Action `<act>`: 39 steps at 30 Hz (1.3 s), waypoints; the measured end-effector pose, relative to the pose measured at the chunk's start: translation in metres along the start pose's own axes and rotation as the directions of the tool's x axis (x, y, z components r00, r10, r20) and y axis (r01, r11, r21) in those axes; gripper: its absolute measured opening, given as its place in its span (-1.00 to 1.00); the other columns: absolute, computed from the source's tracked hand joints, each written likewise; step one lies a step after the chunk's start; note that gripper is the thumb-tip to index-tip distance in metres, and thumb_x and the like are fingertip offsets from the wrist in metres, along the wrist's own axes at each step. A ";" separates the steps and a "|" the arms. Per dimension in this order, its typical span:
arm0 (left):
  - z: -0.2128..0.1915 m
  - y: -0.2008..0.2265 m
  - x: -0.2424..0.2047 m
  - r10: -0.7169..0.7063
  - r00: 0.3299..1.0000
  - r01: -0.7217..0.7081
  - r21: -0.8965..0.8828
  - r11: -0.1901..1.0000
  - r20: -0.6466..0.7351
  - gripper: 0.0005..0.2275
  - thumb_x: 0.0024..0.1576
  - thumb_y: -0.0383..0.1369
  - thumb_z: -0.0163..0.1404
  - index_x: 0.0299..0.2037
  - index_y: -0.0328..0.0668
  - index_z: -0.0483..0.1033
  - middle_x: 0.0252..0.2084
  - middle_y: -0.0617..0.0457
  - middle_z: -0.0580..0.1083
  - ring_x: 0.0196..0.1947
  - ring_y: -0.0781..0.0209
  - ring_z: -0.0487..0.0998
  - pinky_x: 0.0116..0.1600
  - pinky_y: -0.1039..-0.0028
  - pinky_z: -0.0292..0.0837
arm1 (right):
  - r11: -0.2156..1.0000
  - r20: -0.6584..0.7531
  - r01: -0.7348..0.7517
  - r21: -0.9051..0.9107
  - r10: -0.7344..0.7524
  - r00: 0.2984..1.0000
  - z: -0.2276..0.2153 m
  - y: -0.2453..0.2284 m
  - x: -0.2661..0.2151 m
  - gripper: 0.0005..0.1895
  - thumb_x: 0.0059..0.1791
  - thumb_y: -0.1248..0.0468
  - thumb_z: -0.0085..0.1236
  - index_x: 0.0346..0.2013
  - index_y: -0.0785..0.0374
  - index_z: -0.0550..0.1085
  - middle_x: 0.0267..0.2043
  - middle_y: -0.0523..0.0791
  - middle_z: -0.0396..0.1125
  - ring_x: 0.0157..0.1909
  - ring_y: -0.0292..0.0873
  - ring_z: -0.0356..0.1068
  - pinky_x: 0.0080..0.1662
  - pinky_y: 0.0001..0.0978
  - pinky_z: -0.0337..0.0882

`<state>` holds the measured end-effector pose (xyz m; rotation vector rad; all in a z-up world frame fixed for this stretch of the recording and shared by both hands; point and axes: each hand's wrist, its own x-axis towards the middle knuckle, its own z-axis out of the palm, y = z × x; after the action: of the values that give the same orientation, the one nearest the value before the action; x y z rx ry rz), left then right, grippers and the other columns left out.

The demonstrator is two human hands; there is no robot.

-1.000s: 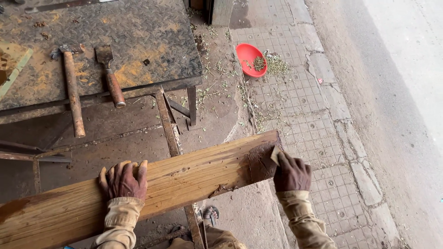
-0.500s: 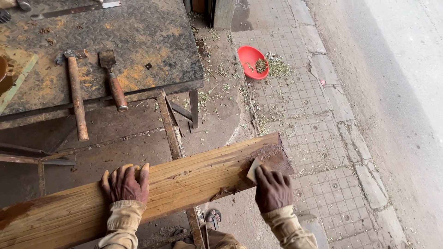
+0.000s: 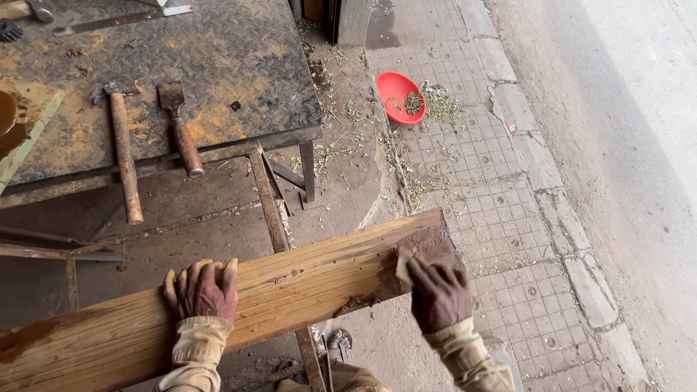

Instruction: The recorder prepares a wood plank by mixing a brown filler paste and applying it to holes/gaps in the wood using a spreader and small pieces of wood, followed by sanding the area.

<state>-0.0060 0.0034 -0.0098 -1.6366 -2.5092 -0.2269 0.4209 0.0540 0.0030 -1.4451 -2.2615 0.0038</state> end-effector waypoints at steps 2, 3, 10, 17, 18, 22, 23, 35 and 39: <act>0.004 -0.004 -0.001 0.053 0.997 -0.053 0.017 0.998 -0.056 -0.54 0.26 0.12 -0.18 -0.12 -0.07 0.61 0.03 0.02 0.54 0.18 -0.01 0.44 0.50 -0.03 -0.14 | 0.996 0.006 -0.088 -0.005 0.088 0.996 0.002 0.017 0.009 -0.63 0.06 0.25 0.01 0.15 0.18 0.51 0.13 -0.08 0.47 -0.07 -0.20 0.43 0.00 -0.28 0.28; 0.001 -0.003 -0.004 0.053 0.997 -0.052 0.019 0.998 -0.052 -0.54 0.26 0.12 -0.18 -0.12 -0.07 0.61 0.03 0.02 0.54 0.18 -0.01 0.44 0.50 -0.03 -0.14 | 0.996 0.009 -0.089 -0.003 0.089 0.996 -0.003 0.013 0.014 -0.63 0.06 0.25 0.01 0.15 0.18 0.51 0.13 -0.08 0.47 -0.07 -0.20 0.43 0.00 -0.28 0.28; -0.007 0.004 -0.001 0.014 1.000 -0.014 -0.025 1.000 -0.017 -0.56 0.26 0.10 -0.15 -0.16 -0.07 0.61 -0.03 0.06 0.53 0.15 0.02 0.46 0.55 -0.02 -0.12 | 0.998 0.141 0.032 -0.045 -0.025 0.990 0.006 -0.019 -0.008 -0.63 -0.03 0.28 0.03 0.06 0.20 0.52 0.11 -0.07 0.47 -0.11 -0.16 0.43 0.01 -0.22 0.29; -0.013 0.008 -0.002 0.020 0.999 -0.022 -0.041 0.999 -0.041 -0.59 0.27 0.07 -0.11 -0.20 -0.09 0.60 -0.05 0.04 0.53 0.14 0.00 0.46 0.53 -0.03 -0.09 | 0.996 0.082 -0.016 0.088 0.009 0.997 -0.006 0.006 0.005 -0.70 0.04 0.25 0.06 0.07 0.18 0.53 0.11 -0.08 0.48 -0.14 -0.20 0.43 -0.02 -0.24 0.30; -0.010 0.006 -0.002 0.025 0.999 -0.027 -0.042 0.999 -0.041 -0.59 0.27 0.07 -0.11 -0.20 -0.09 0.60 -0.05 0.04 0.53 0.14 0.00 0.46 0.53 -0.03 -0.09 | 0.996 0.081 -0.020 0.087 0.013 0.997 -0.010 0.002 0.007 -0.70 0.04 0.25 0.06 0.07 0.18 0.53 0.11 -0.08 0.48 -0.14 -0.20 0.43 -0.02 -0.24 0.30; -0.010 0.007 -0.002 0.034 0.998 -0.037 -0.047 0.998 -0.059 -0.59 0.28 0.07 -0.11 -0.18 -0.10 0.60 -0.04 0.04 0.53 0.11 0.00 0.47 0.53 -0.02 -0.08 | 0.997 0.082 0.050 0.065 -0.055 0.995 -0.021 -0.017 0.004 -0.67 -0.04 0.31 0.03 0.00 0.23 0.54 0.05 -0.09 0.50 -0.08 -0.12 0.43 0.02 -0.20 0.28; -0.014 0.008 -0.002 0.034 0.998 -0.037 -0.062 0.997 -0.059 -0.59 0.27 0.06 -0.11 -0.19 -0.09 0.60 -0.06 0.04 0.54 0.11 -0.01 0.47 0.52 -0.03 -0.08 | 0.994 0.098 0.096 0.046 -0.100 0.990 -0.022 -0.023 -0.001 -0.67 -0.06 0.33 0.01 -0.02 0.24 0.53 0.06 -0.08 0.50 -0.07 -0.13 0.43 0.01 -0.21 0.28; 0.000 -0.001 -0.002 0.049 0.996 -0.052 -0.039 0.998 -0.075 -0.56 0.28 0.09 -0.13 -0.16 -0.10 0.60 -0.02 0.03 0.53 0.13 0.00 0.45 0.52 -0.03 -0.10 | 0.992 0.231 -0.037 0.123 0.008 0.973 -0.028 -0.007 0.017 -0.64 -0.03 0.31 0.02 0.05 0.15 0.54 -0.01 -0.09 0.52 -0.17 -0.13 0.47 -0.02 -0.21 0.36; -0.009 0.005 -0.005 0.035 0.998 -0.039 -0.071 0.997 -0.060 -0.57 0.29 0.09 -0.14 -0.21 -0.10 0.59 -0.03 0.05 0.53 0.14 0.02 0.46 0.53 -0.05 -0.10 | 0.997 0.278 0.052 0.056 -0.066 0.958 -0.015 -0.019 -0.006 -0.67 -0.04 0.35 0.00 0.00 0.16 0.54 0.06 -0.07 0.50 -0.15 -0.12 0.48 0.00 -0.20 0.38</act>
<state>0.0012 -0.0006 -0.0012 -1.6760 -2.4523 -0.3596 0.4124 0.0363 0.0186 -1.4267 -2.5092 0.2584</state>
